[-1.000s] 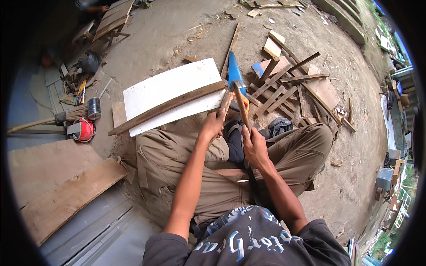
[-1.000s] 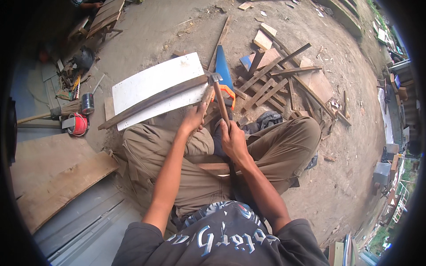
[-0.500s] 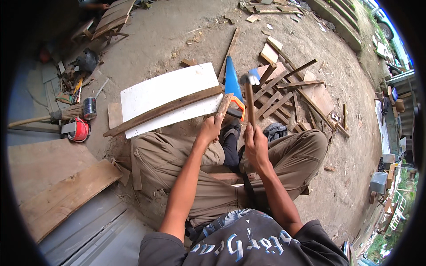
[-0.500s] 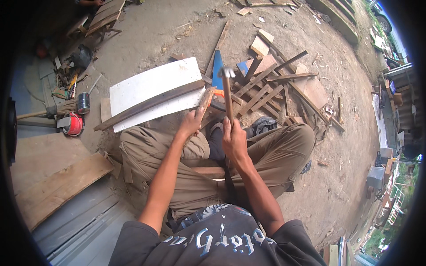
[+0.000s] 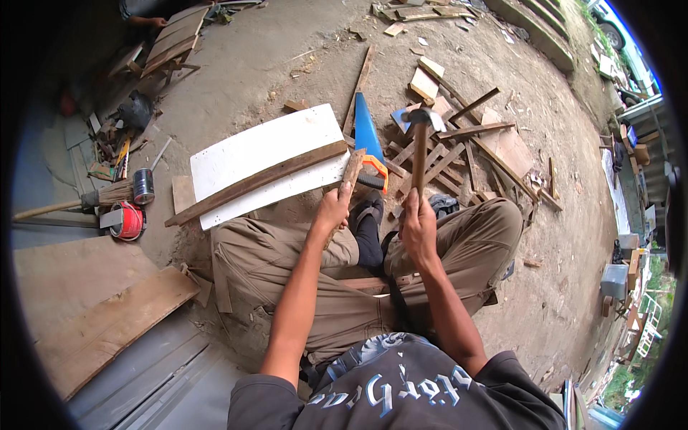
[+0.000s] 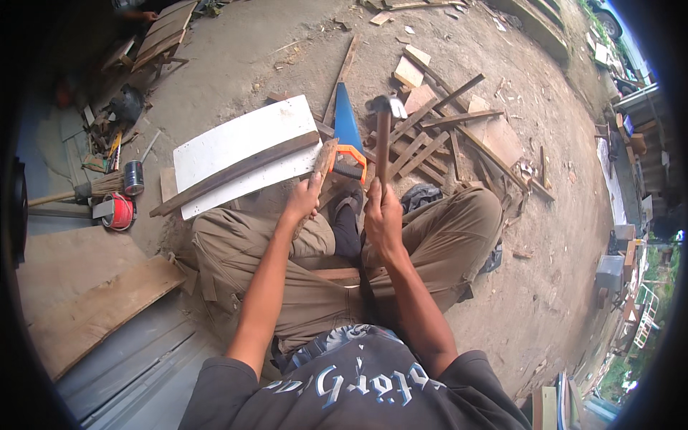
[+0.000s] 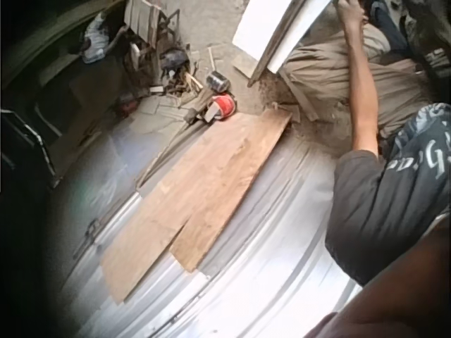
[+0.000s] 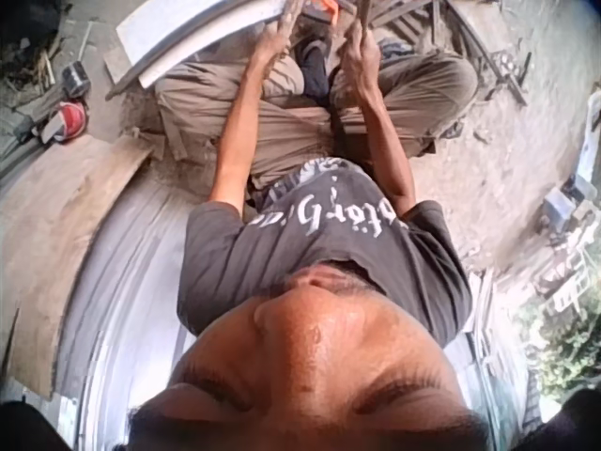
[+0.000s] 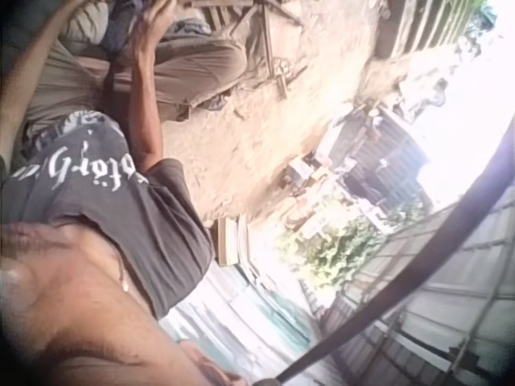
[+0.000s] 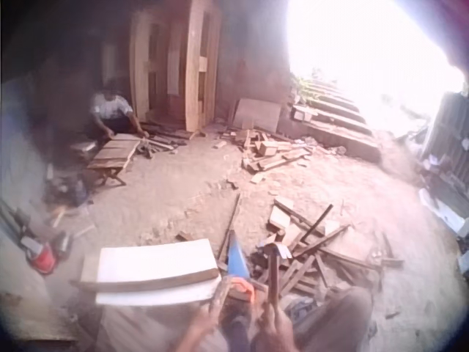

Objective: The person sits on the ground and sorts through a pile of scrap wood pieces. They pick up various planks and strips, compare them, and place them back down or into a small pile. A hammer is briefly used to tap a piece of wood.

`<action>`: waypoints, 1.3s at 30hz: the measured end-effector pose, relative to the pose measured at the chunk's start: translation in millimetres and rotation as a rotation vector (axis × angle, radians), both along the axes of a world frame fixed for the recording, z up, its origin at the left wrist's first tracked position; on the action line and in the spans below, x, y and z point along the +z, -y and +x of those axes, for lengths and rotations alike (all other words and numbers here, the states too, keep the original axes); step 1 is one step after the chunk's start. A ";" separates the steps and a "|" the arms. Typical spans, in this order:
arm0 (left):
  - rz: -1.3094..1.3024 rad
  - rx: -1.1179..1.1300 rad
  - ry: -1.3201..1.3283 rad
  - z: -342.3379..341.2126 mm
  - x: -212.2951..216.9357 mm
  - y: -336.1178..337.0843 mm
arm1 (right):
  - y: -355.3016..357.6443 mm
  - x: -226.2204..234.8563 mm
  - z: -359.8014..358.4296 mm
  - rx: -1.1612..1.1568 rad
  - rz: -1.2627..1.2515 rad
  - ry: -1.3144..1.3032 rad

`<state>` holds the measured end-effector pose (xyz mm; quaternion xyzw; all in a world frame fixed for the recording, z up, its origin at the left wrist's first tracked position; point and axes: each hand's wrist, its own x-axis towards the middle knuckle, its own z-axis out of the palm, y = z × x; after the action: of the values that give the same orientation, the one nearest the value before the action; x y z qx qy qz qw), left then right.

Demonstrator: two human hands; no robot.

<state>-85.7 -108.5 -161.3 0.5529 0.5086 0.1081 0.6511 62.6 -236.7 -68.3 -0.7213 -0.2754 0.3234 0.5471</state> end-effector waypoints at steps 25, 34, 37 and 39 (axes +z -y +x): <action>-0.760 -0.217 1.045 -29.2 53.9 33.7 | 48.5 18.1 -13.4 0.165 0.040 -0.110; -0.707 -0.248 0.982 -24.0 59.7 32.8 | 60.2 29.2 -17.7 0.130 0.047 -0.261; -0.650 -0.254 0.946 -23.1 57.5 31.7 | 59.9 36.2 -13.4 0.127 0.030 -0.284; -0.366 -0.165 0.678 -24.7 65.4 27.4 | 63.2 23.3 9.6 0.202 0.020 -0.027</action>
<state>-110.4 -135.9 -95.8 0.3996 0.2292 0.1393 0.8766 72.1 -299.9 -44.9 -0.6801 -0.3426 0.3836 0.5224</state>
